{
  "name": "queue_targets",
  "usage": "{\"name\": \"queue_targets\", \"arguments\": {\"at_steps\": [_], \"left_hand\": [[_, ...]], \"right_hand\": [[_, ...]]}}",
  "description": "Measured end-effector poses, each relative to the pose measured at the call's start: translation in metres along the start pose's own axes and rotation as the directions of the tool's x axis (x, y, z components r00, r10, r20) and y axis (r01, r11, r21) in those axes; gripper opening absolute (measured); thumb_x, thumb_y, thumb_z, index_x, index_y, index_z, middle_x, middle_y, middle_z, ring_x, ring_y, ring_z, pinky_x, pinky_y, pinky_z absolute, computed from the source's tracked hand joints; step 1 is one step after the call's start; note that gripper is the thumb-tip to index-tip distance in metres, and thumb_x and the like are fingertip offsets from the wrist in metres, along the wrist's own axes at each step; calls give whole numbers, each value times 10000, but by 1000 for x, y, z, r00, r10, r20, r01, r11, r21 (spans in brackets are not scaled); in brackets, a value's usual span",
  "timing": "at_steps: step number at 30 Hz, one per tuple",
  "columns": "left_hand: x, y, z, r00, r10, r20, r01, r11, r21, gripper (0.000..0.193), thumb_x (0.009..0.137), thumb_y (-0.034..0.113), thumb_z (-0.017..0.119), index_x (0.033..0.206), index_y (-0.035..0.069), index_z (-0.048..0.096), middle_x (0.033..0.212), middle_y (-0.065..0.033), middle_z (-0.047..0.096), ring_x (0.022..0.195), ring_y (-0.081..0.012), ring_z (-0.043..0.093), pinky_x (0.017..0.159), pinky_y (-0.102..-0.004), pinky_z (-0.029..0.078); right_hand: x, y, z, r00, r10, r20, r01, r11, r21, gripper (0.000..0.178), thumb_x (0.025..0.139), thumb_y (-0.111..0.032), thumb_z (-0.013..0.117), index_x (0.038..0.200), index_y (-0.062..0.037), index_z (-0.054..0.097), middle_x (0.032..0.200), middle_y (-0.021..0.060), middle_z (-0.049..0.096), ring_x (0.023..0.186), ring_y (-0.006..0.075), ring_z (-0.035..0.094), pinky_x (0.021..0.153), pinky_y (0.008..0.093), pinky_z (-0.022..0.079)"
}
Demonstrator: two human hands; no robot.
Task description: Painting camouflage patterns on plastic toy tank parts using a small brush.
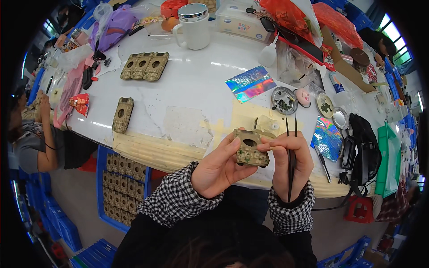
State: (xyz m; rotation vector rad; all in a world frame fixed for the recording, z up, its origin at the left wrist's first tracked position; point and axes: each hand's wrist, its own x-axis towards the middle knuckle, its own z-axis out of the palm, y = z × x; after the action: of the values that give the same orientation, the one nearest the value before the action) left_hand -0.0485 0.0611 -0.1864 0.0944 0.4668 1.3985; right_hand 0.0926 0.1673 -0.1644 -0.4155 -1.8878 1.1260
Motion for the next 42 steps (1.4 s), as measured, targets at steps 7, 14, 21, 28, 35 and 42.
{"name": "queue_targets", "arguments": {"at_steps": [7, 14, 21, 28, 35, 42], "left_hand": [[0, 0, 1, 1000, 4, 12, -5, 1000, 7, 439, 1020, 322, 418, 1414, 199, 268, 1299, -44, 494, 1148, -166, 567, 952, -312, 515], [-1, 0, 0, 1000, 11, 2, -11, 1000, 6, 447, 1029, 327, 379, 1432, 173, 260, 1327, -97, 478, 1177, -193, 553, 955, -316, 523], [-1, 1, -2, 997, 73, -18, -72, 997, 17, 458, 1045, 331, 293, 1461, 141, 254, 1396, -290, 383, 1243, -325, 504, 966, -339, 531], [-1, 6, -3, 997, 70, 19, -70, 997, -16, 464, 1028, 280, 399, 1446, 150, 243, 1361, -87, 452, 1222, -202, 523, 971, -327, 521], [-9, 12, -12, 985, 174, 8, -174, 984, -32, 428, 1031, 251, 376, 1430, 143, 266, 1387, -127, 427, 1284, -286, 467, 977, -338, 530], [-2, 11, -11, 983, 186, 0, -186, 982, -37, 426, 1029, 233, 378, 1429, 141, 263, 1396, -130, 418, 1307, -292, 441, 986, -347, 525]], "right_hand": [[0, 1, -1, 1000, -22, 17, 23, 999, -39, 89, 889, -20, 629, 970, -10, 592, 837, 64, 681, 698, 138, 480, 649, 257, 425], [-1, 0, 1, 1000, 25, -9, -24, 999, 35, 53, 912, -14, 595, 959, -2, 573, 834, 73, 667, 725, 126, 509, 676, 250, 436], [15, 14, -25, 961, -225, -164, 77, 780, -621, 80, 850, 11, 653, 907, 5, 597, 822, 115, 613, 724, 215, 588, 675, 287, 472], [19, 35, -23, 987, -161, -16, 98, 674, -732, 143, 800, -53, 701, 921, -23, 632, 815, 147, 573, 785, 334, 580, 822, 425, 491], [-18, 16, -49, 989, 147, -13, -135, 860, -492, 415, 864, -106, 684, 1200, 36, 487, 995, 180, 655, 928, 242, 645, 801, 307, 491], [-68, 18, -59, 894, 422, 152, -411, 906, -98, 162, 856, -24, 681, 986, 52, 620, 903, 125, 688, 840, 158, 653, 759, 250, 500]]}}
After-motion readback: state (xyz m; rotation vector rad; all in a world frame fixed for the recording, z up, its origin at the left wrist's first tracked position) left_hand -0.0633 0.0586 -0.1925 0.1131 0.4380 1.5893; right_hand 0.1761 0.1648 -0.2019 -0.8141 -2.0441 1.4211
